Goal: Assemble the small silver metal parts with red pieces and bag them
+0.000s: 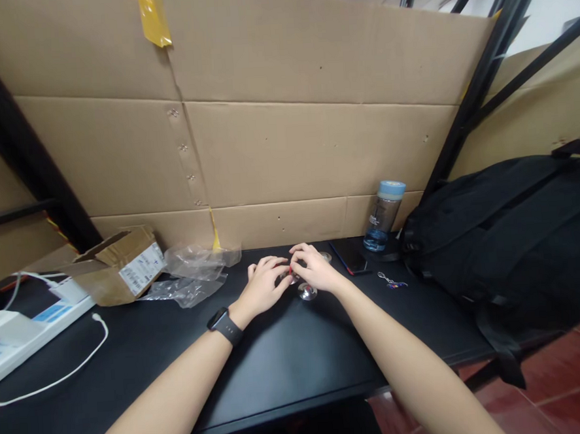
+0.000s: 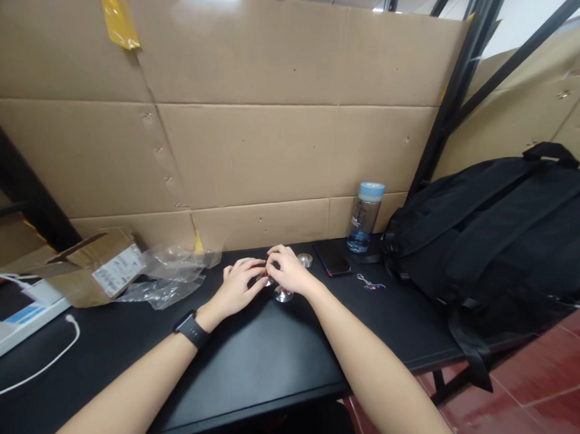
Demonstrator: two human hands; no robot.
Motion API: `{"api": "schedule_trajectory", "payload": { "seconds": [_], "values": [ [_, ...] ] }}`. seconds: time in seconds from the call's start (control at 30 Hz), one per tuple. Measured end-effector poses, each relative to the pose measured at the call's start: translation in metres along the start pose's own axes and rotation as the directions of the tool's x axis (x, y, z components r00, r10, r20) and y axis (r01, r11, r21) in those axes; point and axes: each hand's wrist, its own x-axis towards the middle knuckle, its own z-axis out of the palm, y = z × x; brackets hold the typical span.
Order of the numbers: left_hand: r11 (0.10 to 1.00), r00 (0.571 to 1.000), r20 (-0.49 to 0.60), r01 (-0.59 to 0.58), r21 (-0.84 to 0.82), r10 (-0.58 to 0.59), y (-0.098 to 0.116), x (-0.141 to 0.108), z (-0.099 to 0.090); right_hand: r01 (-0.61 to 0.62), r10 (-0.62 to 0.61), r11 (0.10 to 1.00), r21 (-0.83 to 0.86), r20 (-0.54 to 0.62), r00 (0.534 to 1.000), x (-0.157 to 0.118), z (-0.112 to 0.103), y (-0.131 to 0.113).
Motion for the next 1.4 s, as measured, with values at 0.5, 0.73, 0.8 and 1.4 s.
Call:
{"api": "schedule_trajectory", "payload": {
  "seconds": [0.5, 0.73, 0.8, 1.4],
  "values": [
    [0.969, 0.997, -0.014, 0.082, 0.233, -0.081, -0.02, -0.001, -0.01, -0.168, 0.174, 0.941, -0.292, -0.006, 0.985, 0.002, -0.01, 0.048],
    [0.861, 0.946, -0.155, 0.324, 0.393, -0.285, -0.06, -0.003, -0.049, -0.213, 0.222, 0.939, -0.27, 0.003, 0.975, -0.001, -0.026, 0.052],
    [0.807, 0.907, -0.205, 0.421, 0.415, -0.368, -0.075, -0.007, -0.059, -0.158, 0.165, 0.974, -0.161, 0.028, 0.986, 0.0, -0.027, 0.048],
    [0.895, 0.964, -0.142, 0.26, 0.362, -0.223, -0.066, -0.005, -0.035, 0.015, 0.005, 0.997, -0.077, 0.255, 0.967, -0.002, -0.034, 0.033]
  ]
}}
